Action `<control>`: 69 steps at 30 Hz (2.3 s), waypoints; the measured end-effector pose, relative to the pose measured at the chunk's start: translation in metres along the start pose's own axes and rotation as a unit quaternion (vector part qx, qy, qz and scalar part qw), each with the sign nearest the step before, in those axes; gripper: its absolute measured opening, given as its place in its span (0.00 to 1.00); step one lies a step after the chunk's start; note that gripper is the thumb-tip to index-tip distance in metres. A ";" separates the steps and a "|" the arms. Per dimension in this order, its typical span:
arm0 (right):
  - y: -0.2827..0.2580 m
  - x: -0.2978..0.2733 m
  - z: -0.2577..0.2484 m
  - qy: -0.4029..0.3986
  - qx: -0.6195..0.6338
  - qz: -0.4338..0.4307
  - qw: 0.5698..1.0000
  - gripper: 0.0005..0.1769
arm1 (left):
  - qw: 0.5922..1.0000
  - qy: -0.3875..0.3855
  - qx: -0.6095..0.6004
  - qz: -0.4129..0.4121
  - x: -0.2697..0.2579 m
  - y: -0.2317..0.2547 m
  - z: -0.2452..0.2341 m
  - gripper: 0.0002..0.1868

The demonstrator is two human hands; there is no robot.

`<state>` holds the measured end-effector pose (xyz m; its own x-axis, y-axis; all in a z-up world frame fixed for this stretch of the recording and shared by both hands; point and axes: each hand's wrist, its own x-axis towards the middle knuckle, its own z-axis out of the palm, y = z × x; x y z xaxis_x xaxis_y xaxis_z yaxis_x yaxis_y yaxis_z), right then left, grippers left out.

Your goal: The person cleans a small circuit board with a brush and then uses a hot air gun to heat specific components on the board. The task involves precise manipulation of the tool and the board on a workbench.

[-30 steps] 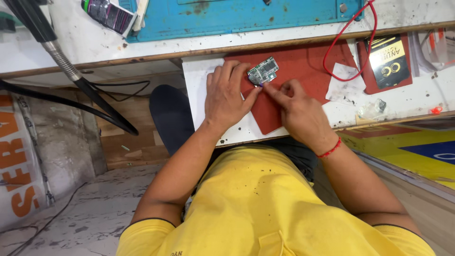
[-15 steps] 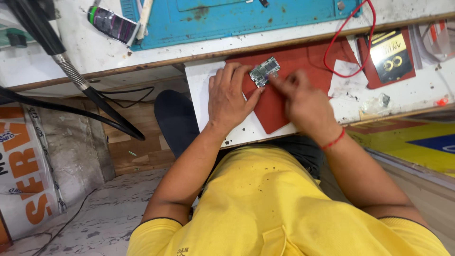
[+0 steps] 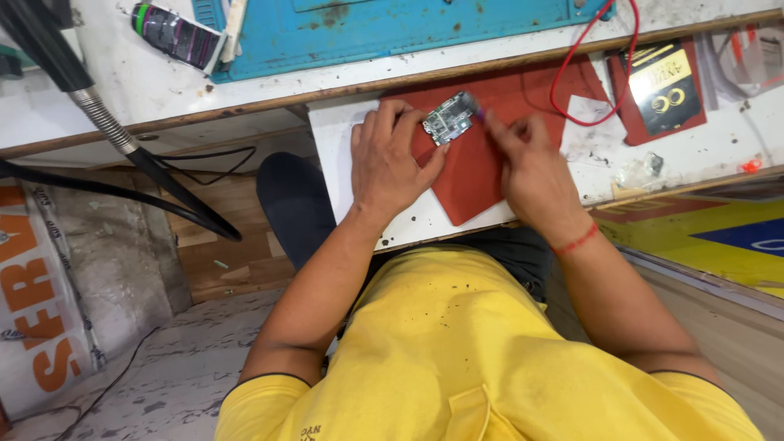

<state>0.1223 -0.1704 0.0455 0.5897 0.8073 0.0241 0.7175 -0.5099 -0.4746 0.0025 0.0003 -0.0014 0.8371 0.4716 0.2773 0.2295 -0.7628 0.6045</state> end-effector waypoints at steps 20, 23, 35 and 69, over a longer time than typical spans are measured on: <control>-0.004 0.003 0.006 -0.018 -0.003 -0.059 0.998 0.35 | 1.000 -0.001 0.005 0.003 -0.004 -0.001 -0.001 0.24; -0.005 0.004 0.003 -0.001 -0.016 -0.041 0.999 0.35 | 1.000 0.000 -0.006 0.003 -0.003 0.001 0.001 0.24; 0.001 -0.008 0.002 -0.050 0.018 -0.054 0.997 0.34 | 1.000 -0.018 0.017 0.001 0.000 -0.001 -0.002 0.26; -0.004 -0.022 0.009 -0.081 -0.018 -0.066 0.994 0.35 | 0.999 -0.023 -0.012 0.034 -0.009 -0.003 -0.002 0.29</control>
<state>0.1028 -0.1834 0.0393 0.4237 0.9039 -0.0585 0.7997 -0.4036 -0.4446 -0.0067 -0.0005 -0.0038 0.8719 0.3985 0.2845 0.1606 -0.7816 0.6028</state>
